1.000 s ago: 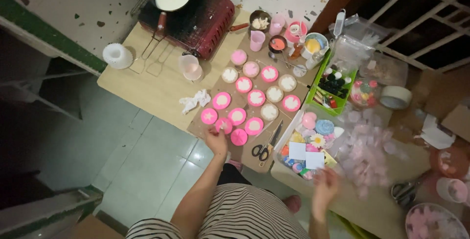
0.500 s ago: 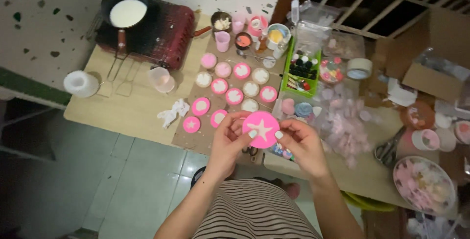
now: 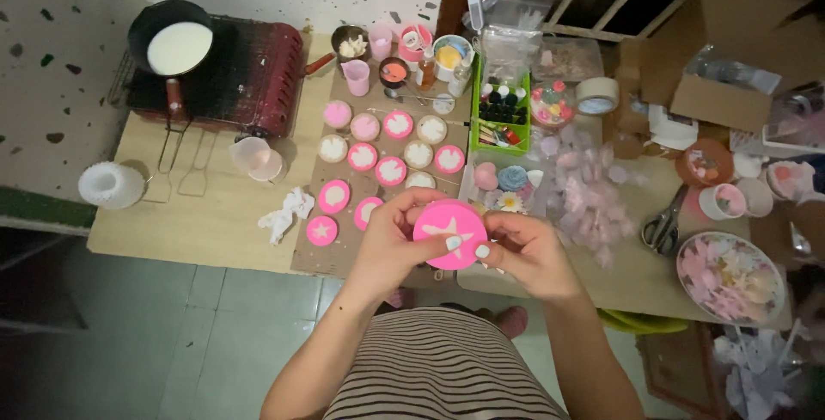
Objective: Preparing decorative wax shapes by demolding stars and organizing them on a plate.
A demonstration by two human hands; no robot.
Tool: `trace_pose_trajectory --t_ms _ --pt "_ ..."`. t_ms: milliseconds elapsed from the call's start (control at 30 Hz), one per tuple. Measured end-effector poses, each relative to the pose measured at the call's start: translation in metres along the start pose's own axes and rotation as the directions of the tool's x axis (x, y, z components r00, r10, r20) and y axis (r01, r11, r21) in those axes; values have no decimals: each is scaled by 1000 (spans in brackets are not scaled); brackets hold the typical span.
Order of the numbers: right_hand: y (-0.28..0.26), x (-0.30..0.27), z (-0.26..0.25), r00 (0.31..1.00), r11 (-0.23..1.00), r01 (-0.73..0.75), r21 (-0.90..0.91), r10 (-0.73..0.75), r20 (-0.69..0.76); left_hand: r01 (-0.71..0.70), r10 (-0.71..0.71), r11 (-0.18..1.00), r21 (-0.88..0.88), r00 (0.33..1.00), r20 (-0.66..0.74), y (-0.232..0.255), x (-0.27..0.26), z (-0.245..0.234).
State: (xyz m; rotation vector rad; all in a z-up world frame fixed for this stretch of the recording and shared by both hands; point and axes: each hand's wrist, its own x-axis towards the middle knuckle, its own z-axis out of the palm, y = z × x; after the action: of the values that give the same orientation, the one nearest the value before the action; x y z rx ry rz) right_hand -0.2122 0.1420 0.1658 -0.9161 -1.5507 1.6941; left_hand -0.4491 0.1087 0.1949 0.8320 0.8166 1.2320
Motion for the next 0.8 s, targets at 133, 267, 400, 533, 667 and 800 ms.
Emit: trace_pose_trajectory --t_ms 133,267,400,533,667,800 --pt "16 -3 0 1000 988 -16 152 16 3 30 -30 999 -10 998 63 -2 2 -3" --pt "23 -7 23 984 982 55 182 -22 -178 -9 9 998 -56 1000 -6 -13 7 4" --pt "2 -4 30 955 994 86 68 -62 -291 -51 39 995 -86 990 -137 -24 10 9" --pt "9 -9 5 974 987 157 28 -150 -173 -31 38 992 121 998 -51 -17 8 11" --pt "-2 -14 -2 993 995 85 55 -80 -84 10 -15 988 157 999 31 -11 10 9" --pt "13 -19 -11 998 996 22 92 -16 -65 64 -74 989 137 995 72 -10 10 5"
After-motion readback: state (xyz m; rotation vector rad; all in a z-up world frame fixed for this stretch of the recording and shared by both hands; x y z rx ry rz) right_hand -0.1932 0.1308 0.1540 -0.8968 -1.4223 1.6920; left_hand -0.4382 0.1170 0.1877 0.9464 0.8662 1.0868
